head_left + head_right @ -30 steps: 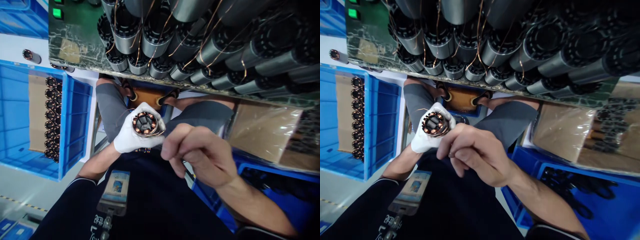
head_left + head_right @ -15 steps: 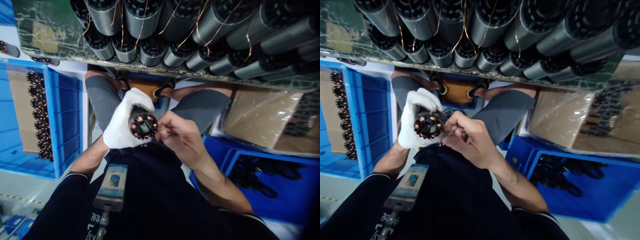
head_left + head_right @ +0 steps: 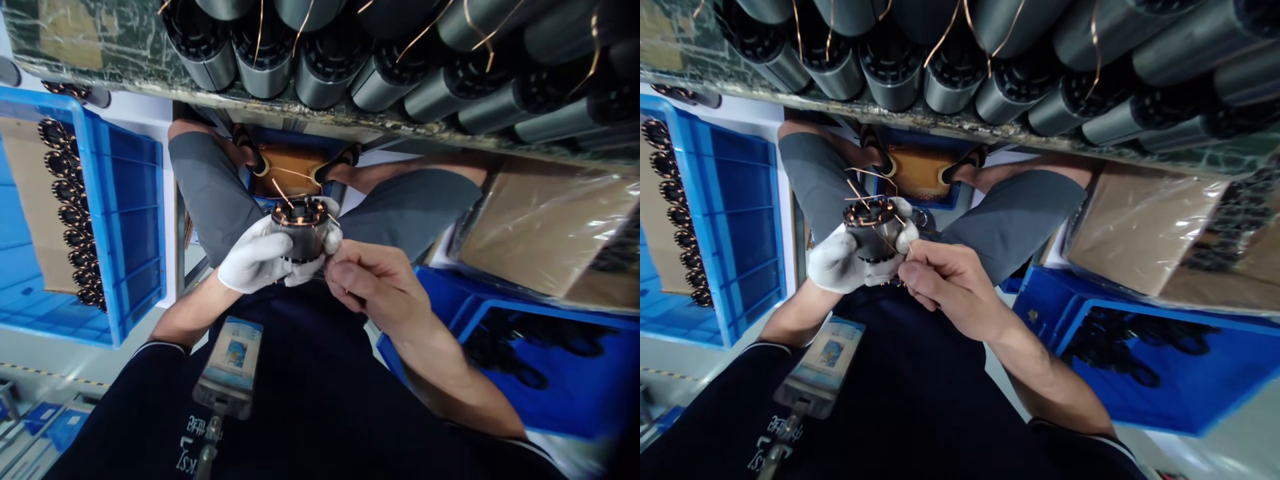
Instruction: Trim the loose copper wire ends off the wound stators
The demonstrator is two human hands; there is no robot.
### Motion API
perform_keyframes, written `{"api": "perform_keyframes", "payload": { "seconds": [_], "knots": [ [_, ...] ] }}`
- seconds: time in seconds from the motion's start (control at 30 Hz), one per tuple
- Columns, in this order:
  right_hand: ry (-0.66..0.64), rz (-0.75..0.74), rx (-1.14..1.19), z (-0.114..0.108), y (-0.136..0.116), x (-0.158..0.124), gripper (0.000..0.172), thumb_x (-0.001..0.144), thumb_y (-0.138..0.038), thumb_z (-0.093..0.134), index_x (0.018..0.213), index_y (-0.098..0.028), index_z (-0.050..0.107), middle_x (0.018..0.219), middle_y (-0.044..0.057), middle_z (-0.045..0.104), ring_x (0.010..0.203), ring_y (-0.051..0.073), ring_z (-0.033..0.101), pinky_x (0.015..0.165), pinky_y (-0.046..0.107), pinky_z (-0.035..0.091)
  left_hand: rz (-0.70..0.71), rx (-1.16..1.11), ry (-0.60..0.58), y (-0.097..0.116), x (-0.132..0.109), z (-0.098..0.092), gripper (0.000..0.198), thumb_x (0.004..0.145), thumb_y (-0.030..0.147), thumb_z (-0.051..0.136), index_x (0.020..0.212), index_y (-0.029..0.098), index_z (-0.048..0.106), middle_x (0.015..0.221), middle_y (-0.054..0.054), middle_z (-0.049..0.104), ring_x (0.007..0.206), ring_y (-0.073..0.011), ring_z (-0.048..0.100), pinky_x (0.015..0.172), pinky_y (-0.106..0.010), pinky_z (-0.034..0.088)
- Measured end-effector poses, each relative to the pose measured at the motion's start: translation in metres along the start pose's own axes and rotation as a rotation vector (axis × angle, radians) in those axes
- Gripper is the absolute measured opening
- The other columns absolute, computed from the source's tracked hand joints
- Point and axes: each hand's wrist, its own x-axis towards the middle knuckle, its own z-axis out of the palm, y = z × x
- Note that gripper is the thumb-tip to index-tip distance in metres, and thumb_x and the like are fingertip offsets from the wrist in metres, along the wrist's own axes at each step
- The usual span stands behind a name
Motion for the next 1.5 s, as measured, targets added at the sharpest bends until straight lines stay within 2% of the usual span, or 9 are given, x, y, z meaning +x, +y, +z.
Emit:
{"api": "perform_keyframes", "payload": {
  "seconds": [0.17, 0.4, 0.57, 0.77, 0.87, 1.0, 1.17, 1.3, 1.5],
  "knots": [
    [-0.073, -0.084, -0.297, 0.010, -0.027, 0.003, 0.032, 0.112, -0.023, 0.073, 0.082, -0.022, 0.061, 0.066, -0.006, 0.053, 0.057, 0.009, 0.046, 0.056, 0.029, 0.036, -0.008, -0.048, 0.063, -0.001, 0.002, 0.020, 0.070, 0.074, 0.064, 0.102, 0.123, 0.028, 0.066, 0.089, 0.003, 0.060, 0.047, -0.0011, 0.026, 0.037, -0.018, 0.023],
    [0.141, -0.491, -0.318, 0.002, -0.021, 0.007, 0.029, 0.102, -0.020, 0.071, 0.075, -0.020, 0.060, 0.131, 0.008, 0.075, 0.087, 0.018, 0.066, 0.069, 0.038, 0.056, 0.171, 0.180, 0.191, -0.009, 0.005, 0.001, 0.056, 0.079, 0.063, 0.095, 0.112, 0.025, 0.070, 0.095, -0.002, 0.072, 0.077, -0.0190, 0.068, 0.067, -0.032, 0.060],
    [0.055, -0.362, -0.251, 0.009, -0.010, 0.028, 0.037, 0.107, -0.020, 0.067, 0.073, -0.023, 0.051, 0.085, 0.001, 0.067, 0.070, 0.015, 0.056, 0.069, 0.036, 0.054, 0.102, 0.385, 0.199, -0.006, 0.007, -0.018, 0.070, 0.083, 0.064, 0.096, 0.135, 0.022, 0.075, 0.125, -0.009, 0.081, 0.121, -0.0317, 0.078, 0.106, -0.043, 0.063],
    [-0.136, -0.185, -0.462, 0.009, 0.027, 0.001, 0.038, 0.113, -0.030, 0.063, 0.078, -0.023, 0.050, 0.086, 0.001, 0.060, 0.075, 0.014, 0.054, 0.067, 0.031, 0.045, 0.250, 0.364, 0.486, -0.009, 0.026, -0.034, 0.055, 0.085, 0.062, 0.092, 0.120, 0.027, 0.067, 0.091, 0.001, 0.069, 0.063, -0.0117, 0.059, 0.053, -0.027, 0.048],
    [-0.098, -0.055, -0.494, -0.005, 0.033, -0.020, 0.037, 0.114, -0.029, 0.063, 0.078, -0.022, 0.058, 0.080, 0.000, 0.063, 0.070, 0.014, 0.057, 0.065, 0.031, 0.044, 0.499, 0.655, 0.528, 0.003, 0.026, -0.037, 0.044, 0.084, 0.052, 0.092, 0.111, 0.026, 0.068, 0.095, -0.001, 0.071, 0.065, -0.0133, 0.063, 0.058, -0.032, 0.056],
    [0.250, -0.089, -0.366, -0.011, 0.018, -0.007, 0.018, 0.111, -0.041, 0.076, 0.103, -0.025, 0.082, 0.085, 0.001, 0.073, 0.065, 0.014, 0.057, 0.061, 0.032, 0.044, 0.693, 1.141, 0.317, 0.017, 0.012, -0.025, 0.052, 0.082, 0.028, 0.097, 0.128, 0.021, 0.073, 0.134, -0.011, 0.079, 0.120, -0.0291, 0.080, 0.108, -0.048, 0.067],
    [0.263, -0.093, -0.211, 0.001, -0.001, 0.038, 0.025, 0.097, -0.049, 0.095, 0.110, -0.029, 0.089, 0.096, 0.003, 0.075, 0.071, 0.016, 0.059, 0.059, 0.032, 0.046, 0.610, 1.199, 0.199, 0.008, -0.007, -0.005, 0.089, 0.084, 0.030, 0.101, 0.162, 0.026, 0.059, 0.159, -0.010, 0.070, 0.138, -0.0308, 0.076, 0.116, -0.042, 0.066],
    [0.338, -0.118, -0.318, 0.004, 0.000, 0.040, 0.020, 0.103, -0.044, 0.089, 0.092, -0.027, 0.085, 0.088, 0.003, 0.074, 0.069, 0.017, 0.058, 0.058, 0.034, 0.043, 0.499, 1.171, 0.385, -0.011, -0.012, 0.001, 0.087, 0.080, 0.041, 0.103, 0.154, 0.030, 0.057, 0.126, -0.004, 0.081, 0.097, -0.0242, 0.083, 0.085, -0.038, 0.068],
    [0.298, -0.176, -0.459, -0.004, -0.002, 0.027, 0.014, 0.102, -0.038, 0.091, 0.096, -0.027, 0.085, 0.085, 0.001, 0.078, 0.066, 0.016, 0.064, 0.057, 0.035, 0.048, 0.789, 1.211, 0.416, -0.027, -0.015, -0.002, 0.058, 0.072, 0.036, 0.100, 0.119, 0.032, 0.066, 0.099, -0.001, 0.077, 0.082, -0.0253, 0.076, 0.074, -0.046, 0.061]
  ]
}}
